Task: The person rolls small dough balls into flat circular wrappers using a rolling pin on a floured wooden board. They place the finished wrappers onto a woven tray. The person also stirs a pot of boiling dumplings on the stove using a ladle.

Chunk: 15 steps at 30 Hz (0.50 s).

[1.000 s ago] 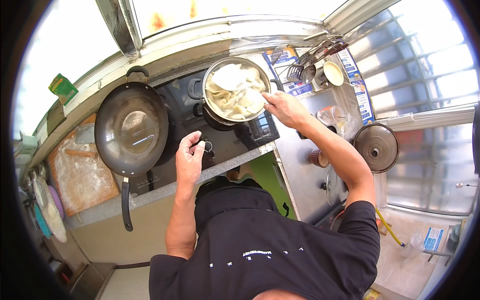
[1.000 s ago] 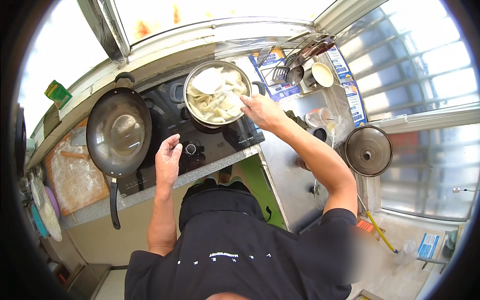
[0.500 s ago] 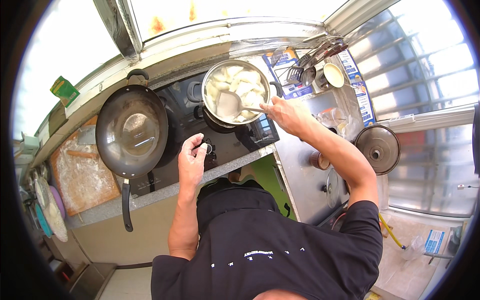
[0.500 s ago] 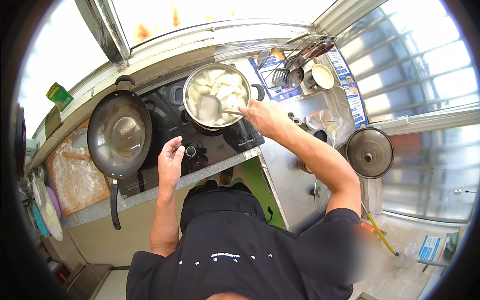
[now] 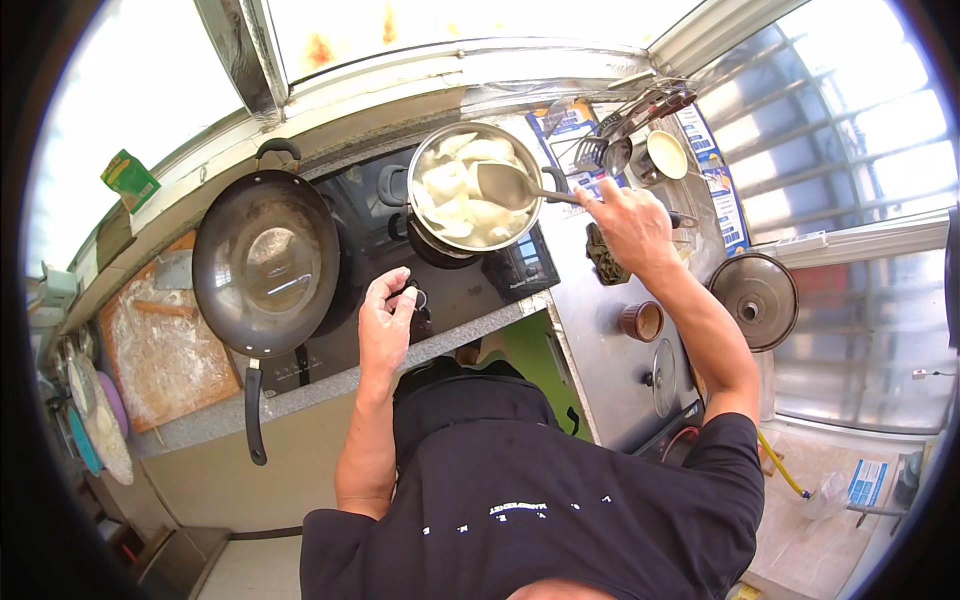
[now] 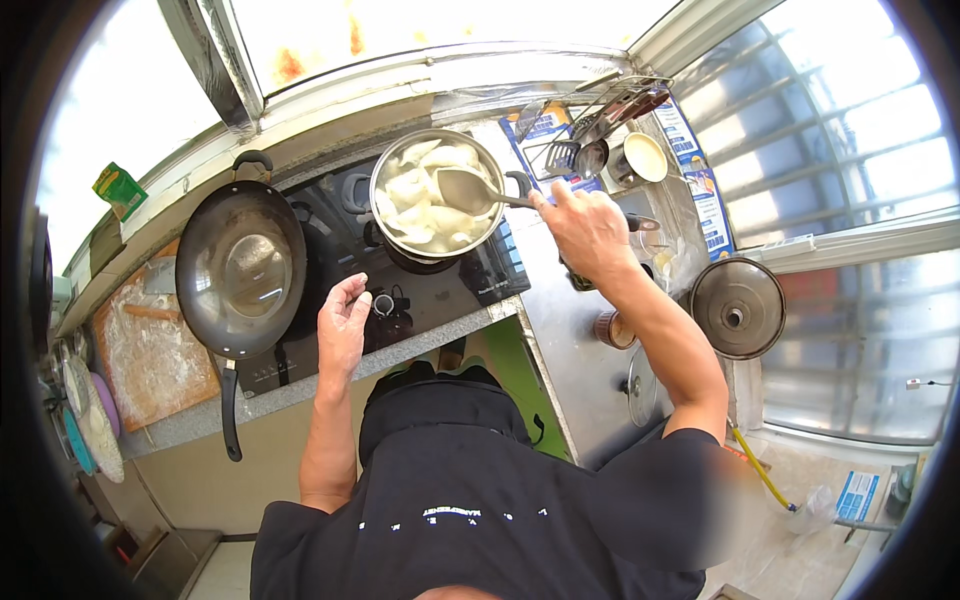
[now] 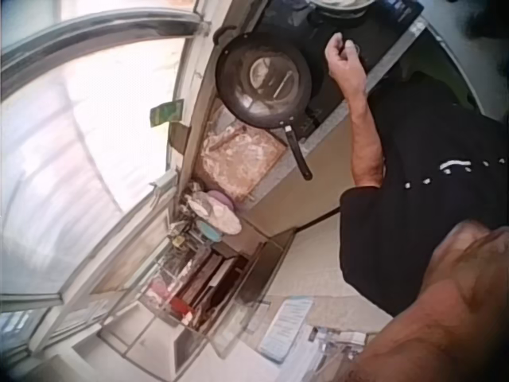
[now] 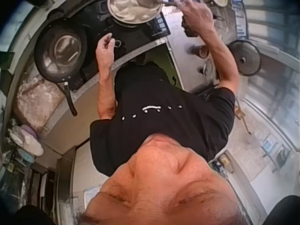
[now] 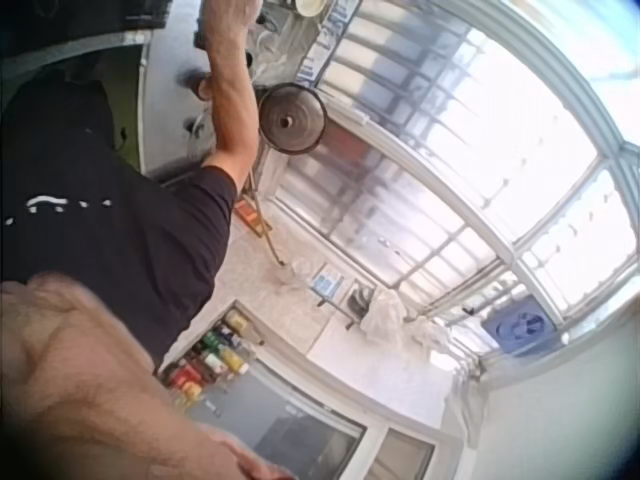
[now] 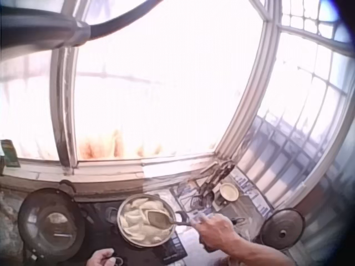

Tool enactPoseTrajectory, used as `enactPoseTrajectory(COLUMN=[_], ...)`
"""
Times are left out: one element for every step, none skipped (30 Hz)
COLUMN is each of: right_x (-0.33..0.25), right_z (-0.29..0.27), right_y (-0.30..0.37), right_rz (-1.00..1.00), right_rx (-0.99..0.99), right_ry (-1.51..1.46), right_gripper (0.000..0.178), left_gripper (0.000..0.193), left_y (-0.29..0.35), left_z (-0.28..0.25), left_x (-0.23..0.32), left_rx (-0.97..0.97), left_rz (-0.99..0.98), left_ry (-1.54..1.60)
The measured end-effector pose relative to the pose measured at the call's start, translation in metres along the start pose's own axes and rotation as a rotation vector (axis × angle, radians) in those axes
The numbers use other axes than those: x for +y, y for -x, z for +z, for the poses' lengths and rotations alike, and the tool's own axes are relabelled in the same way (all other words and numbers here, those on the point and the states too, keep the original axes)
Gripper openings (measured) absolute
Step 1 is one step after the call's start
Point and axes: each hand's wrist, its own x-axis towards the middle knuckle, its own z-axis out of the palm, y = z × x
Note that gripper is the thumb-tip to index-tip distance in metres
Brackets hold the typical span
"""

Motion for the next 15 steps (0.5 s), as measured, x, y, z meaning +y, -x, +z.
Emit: enactPoseTrajectory(right_x=[0.003, 0.004, 0.003, 0.001, -0.001, -0.004, -0.01, -0.018, -0.024, -0.029, -0.034, -0.038, -0.044, -0.049, -0.053], right_z=[-0.004, -0.009, -0.011, -0.013, -0.014, -0.011, -0.01, -0.009, -0.007, 0.003, 0.012, 0.019, 0.023, 0.022, 0.025], right_y=[0.001, 0.001, 0.0, -0.002, -0.004, -0.008, -0.013, -0.02, -0.026, -0.031, -0.033, -0.036, -0.039, -0.04, -0.04], right_rz=[0.024, 0.058, 0.095, 0.138, 0.181, 0.201, 0.233, 0.267, 0.3, 0.299, 0.292, 0.286, 0.273, 0.264, 0.242], right_rx=[0.018, 0.029, 0.027, 0.025, 0.023, 0.006, -0.012, -0.03, -0.047, -0.052, -0.06, -0.067, -0.074, -0.086, -0.075], right_ry=[0.031, 0.019, -0.007, -0.033, -0.059, -0.162, -0.242, -0.323, -0.404, -0.467, -0.476, -0.486, -0.497, -0.523, -0.511], right_gripper=[0.046, 0.042, 0.04, 0.038, 0.035, 0.038, 0.036, 0.034, 0.033, 0.028, 0.028, 0.028, 0.028, 0.028, 0.029], left_gripper=[0.035, 0.035, 0.035, 0.035, 0.035, 0.035, 0.035, 0.035, 0.034, 0.034, 0.035, 0.035, 0.035, 0.035, 0.035], left_y=[0.0, 0.0, 0.0, 0.0, 0.001, 0.001, 0.001, 0.0, -0.001, -0.001, 0.0, 0.0, 0.0, 0.0, -0.001], left_z=[0.0, -0.001, -0.002, -0.001, -0.001, 0.0, 0.0, 0.0, 0.0, 0.0, 0.001, 0.001, 0.0, -0.002, -0.004], left_x=[0.0, 0.0, 0.0, 0.002, 0.005, 0.006, 0.006, 0.004, 0.004, 0.006, 0.01, 0.012, 0.011, 0.009, 0.007], left_rx=[0.0, 0.001, 0.003, -0.006, -0.014, -0.022, -0.027, -0.035, -0.042, -0.048, -0.056, -0.065, -0.065, -0.066, -0.067], left_rz=[0.005, 0.009, 0.014, 0.004, -0.006, -0.017, -0.008, 0.001, 0.01, 0.0, -0.011, -0.022, -0.009, 0.004, 0.018], left_ry=[-0.005, -0.011, -0.016, -0.017, -0.018, -0.019, -0.021, -0.024, -0.028, -0.029, -0.03, -0.031, -0.038, -0.045, -0.051])
